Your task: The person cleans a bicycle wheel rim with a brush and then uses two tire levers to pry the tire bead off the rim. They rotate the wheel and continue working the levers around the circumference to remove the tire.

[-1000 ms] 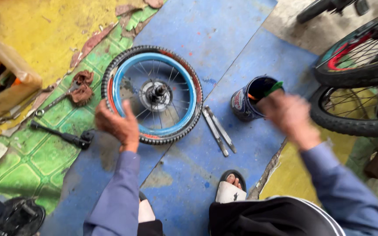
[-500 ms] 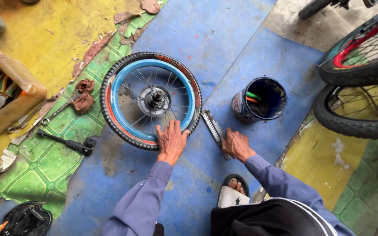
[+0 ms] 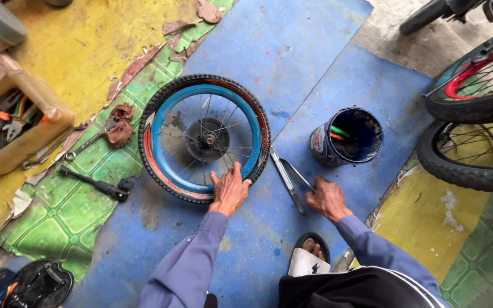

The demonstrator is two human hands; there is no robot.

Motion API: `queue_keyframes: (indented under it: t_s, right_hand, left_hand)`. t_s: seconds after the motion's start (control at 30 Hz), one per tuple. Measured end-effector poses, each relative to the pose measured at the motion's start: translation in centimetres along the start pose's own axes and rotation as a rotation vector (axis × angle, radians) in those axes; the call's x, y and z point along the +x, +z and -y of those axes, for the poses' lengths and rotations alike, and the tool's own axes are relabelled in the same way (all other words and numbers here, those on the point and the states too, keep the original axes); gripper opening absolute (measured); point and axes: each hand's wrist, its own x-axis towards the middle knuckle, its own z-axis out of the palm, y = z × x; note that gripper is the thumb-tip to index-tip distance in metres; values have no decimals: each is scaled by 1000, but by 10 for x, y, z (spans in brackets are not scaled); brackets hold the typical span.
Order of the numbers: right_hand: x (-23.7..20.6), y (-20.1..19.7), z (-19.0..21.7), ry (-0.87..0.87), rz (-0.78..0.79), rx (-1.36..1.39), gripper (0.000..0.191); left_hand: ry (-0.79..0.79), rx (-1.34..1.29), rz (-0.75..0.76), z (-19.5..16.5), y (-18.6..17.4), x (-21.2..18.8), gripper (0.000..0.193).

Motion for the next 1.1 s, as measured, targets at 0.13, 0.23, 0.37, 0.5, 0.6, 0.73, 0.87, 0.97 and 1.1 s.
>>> queue_keyframes:
  t_s: [0.13,0.23,0.37,0.5,0.6,0.73,0.87,0.97,1.1]
  right_hand:
    - [-11,-21,14,-9,-88,290,32]
    - [-26,-40,32,-87,-95,353,35]
    - [-39,-52,56,-297,28,390,36]
    - [-36,-48,76,-267,168,209,37]
    - [-30,-46,83,-401,92,238,33]
    - [-24,-47,87,-380,153,202,35]
    - [-19,-45,90,-358,180,209,36]
    - [-17,-39,88,-326,208,186,35]
    - [-17,-28,80,-393,150,204,36]
  left_hand:
    - [-22,-106,-34,-4,-7,-1,58]
    - [-50,-106,-23,-6,-13,-1,55]
    - [-32,-118,-53,-11,-22,-2,55]
    - [-60,-126,-15,-15,-34,-1,54]
    - [-75,-102,-13,-15,-39,-1,55]
    - [-47,-94,-39,-14,-38,-2,56]
    - [-58,-82,-24,-12,-37,0,57]
    - [-55,-84,-25,-11,-36,0,53]
    - [-47,-81,-42,-10,-35,2,55]
